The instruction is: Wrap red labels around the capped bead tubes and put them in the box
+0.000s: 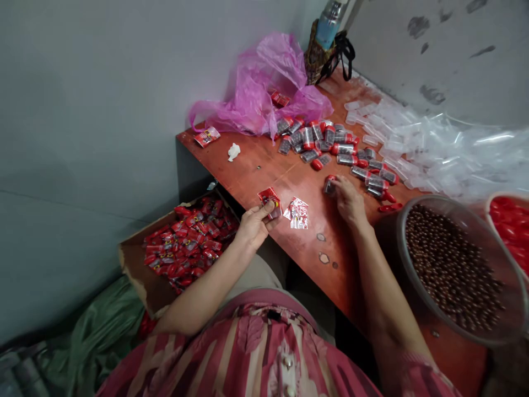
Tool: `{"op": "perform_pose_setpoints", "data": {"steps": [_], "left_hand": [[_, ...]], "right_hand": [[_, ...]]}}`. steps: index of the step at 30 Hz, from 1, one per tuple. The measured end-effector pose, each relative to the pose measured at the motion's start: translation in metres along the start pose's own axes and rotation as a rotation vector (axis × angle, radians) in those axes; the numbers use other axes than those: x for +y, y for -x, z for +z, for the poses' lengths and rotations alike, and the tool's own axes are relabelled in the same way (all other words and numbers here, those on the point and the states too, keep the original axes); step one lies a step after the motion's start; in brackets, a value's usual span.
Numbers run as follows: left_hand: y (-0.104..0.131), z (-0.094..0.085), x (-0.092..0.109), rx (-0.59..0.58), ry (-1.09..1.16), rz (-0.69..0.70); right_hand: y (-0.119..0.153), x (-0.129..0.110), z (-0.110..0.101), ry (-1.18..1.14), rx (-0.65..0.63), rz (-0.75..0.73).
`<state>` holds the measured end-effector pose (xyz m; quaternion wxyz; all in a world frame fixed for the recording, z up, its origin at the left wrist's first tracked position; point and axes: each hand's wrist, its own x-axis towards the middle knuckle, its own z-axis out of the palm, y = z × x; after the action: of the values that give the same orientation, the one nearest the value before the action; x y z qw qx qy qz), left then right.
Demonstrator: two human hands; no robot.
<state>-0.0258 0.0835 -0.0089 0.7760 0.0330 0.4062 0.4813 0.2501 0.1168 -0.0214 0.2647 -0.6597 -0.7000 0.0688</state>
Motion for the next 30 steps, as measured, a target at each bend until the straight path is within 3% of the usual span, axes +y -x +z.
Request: {"op": "perform_pose_setpoints", "data": {"steps": [3,5,7,10,12,15,17,20,22,30], "left_hand": [[-0.003,0.005,-0.007,0.008,0.058,-0.019],[-0.003,0.009,-0.010,-0.001,0.096,-0.037],[-0.001,0.013,-0.011,0.001,0.125,-0.045],[0.003,0.015,-0.009,0.044,0.168,-0.041],[0.006,0.014,-0.007,0.070,0.190,-0.035],[0.007,0.012,-0.005,0.073,0.216,-0.031],[0.007,0.011,-0.006,0.064,0.232,-0.026],[0.005,0.014,-0.013,0.059,0.194,-0.025],[0.004,0.017,-0.020,0.044,0.153,-0.031],[0.016,0.032,-0.040,-0.121,0.081,0.067]], "right_hand": [[0.014,-0.013,-0.004,0.109,0.112,0.317],[0.008,-0.023,-0.006,0.217,0.040,0.480],[-0.005,-0.029,-0.007,0.231,-0.052,0.547],[-0.019,-0.038,-0.005,0.071,-0.127,0.565],[-0.013,-0.052,-0.003,-0.152,-0.123,0.565],[0.025,-0.085,-0.001,-0.622,-0.049,0.493],[0.060,-0.111,0.000,-0.794,-0.047,0.422],[0.101,-0.137,0.003,-0.837,-0.055,0.389],[0.115,-0.142,0.007,-0.780,-0.042,0.369],[0.117,-0.130,0.011,-0.755,-0.015,0.351]]}}
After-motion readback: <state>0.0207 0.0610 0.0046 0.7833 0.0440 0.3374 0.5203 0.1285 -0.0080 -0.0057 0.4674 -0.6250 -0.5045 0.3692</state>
